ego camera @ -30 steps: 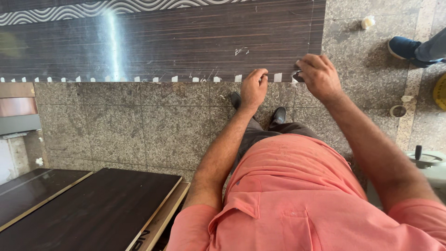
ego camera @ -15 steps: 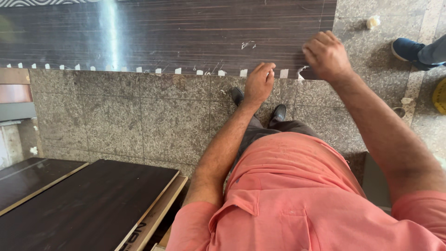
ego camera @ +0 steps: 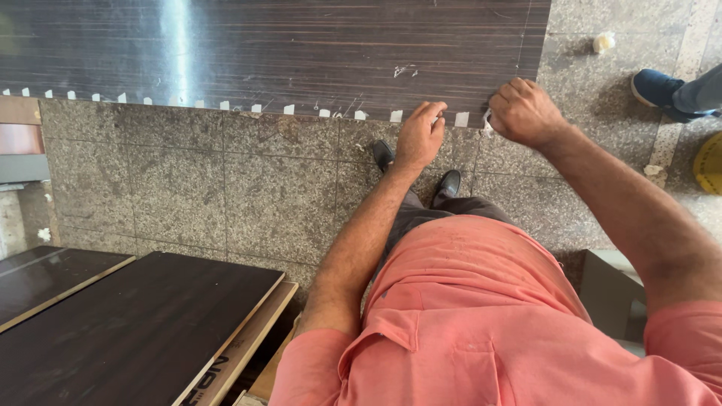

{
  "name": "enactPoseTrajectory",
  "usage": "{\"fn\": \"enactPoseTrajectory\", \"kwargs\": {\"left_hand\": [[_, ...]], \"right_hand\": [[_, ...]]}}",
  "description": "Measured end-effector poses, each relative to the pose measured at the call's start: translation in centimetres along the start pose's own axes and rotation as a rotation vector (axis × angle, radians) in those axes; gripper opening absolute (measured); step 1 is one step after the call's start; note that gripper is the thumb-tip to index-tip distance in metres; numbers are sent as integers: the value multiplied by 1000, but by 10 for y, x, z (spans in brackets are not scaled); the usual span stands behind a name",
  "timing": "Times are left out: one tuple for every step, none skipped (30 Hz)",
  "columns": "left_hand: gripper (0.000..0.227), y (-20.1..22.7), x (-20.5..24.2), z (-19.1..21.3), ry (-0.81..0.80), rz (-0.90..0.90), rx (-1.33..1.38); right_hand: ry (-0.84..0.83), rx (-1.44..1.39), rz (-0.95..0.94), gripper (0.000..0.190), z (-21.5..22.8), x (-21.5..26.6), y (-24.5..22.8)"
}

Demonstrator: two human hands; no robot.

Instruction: The person removes small white protective stickers from the edges of a large dark wood-patterned panel, then peels off a clear protective film from the panel surface. The person uses a pen to mark the panel and a scraper tool to assist in peeling the film.

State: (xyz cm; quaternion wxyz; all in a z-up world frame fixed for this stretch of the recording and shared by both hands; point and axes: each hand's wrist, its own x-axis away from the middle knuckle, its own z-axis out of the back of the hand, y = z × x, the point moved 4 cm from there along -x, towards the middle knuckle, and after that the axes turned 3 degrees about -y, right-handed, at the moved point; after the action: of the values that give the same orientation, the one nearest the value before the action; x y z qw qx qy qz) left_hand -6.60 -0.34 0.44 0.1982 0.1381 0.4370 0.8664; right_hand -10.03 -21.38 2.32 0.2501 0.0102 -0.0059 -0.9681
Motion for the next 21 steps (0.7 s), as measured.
{"fn": "enactPoseTrajectory", "kwargs": {"left_hand": [[28, 1, 0, 2, 6, 3, 4], [29, 5, 0, 5, 20, -37, -28], [30, 9, 2, 6, 26, -71, -57], [31, 13, 3, 7, 32, -106, -87], [32, 17, 0, 8, 34, -144, -128], [33, 21, -1, 6, 36, -182, -169], [34, 25, 0, 4, 35, -220, -210], [34, 25, -2, 1, 17, -222, -230], [34, 25, -5, -4, -2, -225, -248], [34, 24, -9, -9, -21, -227, -267], [33, 22, -13, -12, -11, -217, -244], [33, 19, -16, -14, -1, -206, -221], [32, 15, -19, -15, 10, -195, -200], [32, 10, -21, -15, 19, -177, -196], [32, 6, -22, -16, 23, -157, -194], [32, 2, -22, -15, 27, -138, -191], [32, -1, -24, -14, 41, -133, -209], [32, -4, -26, -11, 55, -127, -227], [32, -6, -25, -10, 67, -118, -244], [33, -7, -24, -8, 75, -114, -252], [34, -8, -23, -5, 88, -111, -261]], "right_hand": [[-47, -33, -13, 12, -2, -2, -3], [-94, -65, -25, 12, -5, -4, -7], [-51, -122, -34, 11, -4, -1, -13], [-8, -179, -43, 10, -3, 2, -20], [41, -230, -54, 10, -1, 3, -23], [107, -282, -52, 9, 3, 8, -26], [172, -335, -51, 8, 8, 14, -30], [237, -389, -51, 8, 12, 19, -31], [256, -402, -151, 8, 14, 24, -27], [274, -415, -251, 9, 17, 27, -23], [294, -427, -352, 11, 19, 29, -19], [311, -374, -370, 21, 21, 28, -19], [328, -322, -387, 33, 22, 25, -20], [346, -270, -405, 44, 21, 20, -22], [252, -292, -417, 43, 14, 14, -27], [159, -314, -429, 43, 5, 9, -31], [68, -333, -440, 43, -4, 2, -35], [34, -301, -467, 33, -12, -3, -35], [-3, -271, -494, 23, -20, -6, -37], [-41, -240, -520, 13, -28, -7, -37], [-48, -316, -548, 12, -35, -8, -35]]}}
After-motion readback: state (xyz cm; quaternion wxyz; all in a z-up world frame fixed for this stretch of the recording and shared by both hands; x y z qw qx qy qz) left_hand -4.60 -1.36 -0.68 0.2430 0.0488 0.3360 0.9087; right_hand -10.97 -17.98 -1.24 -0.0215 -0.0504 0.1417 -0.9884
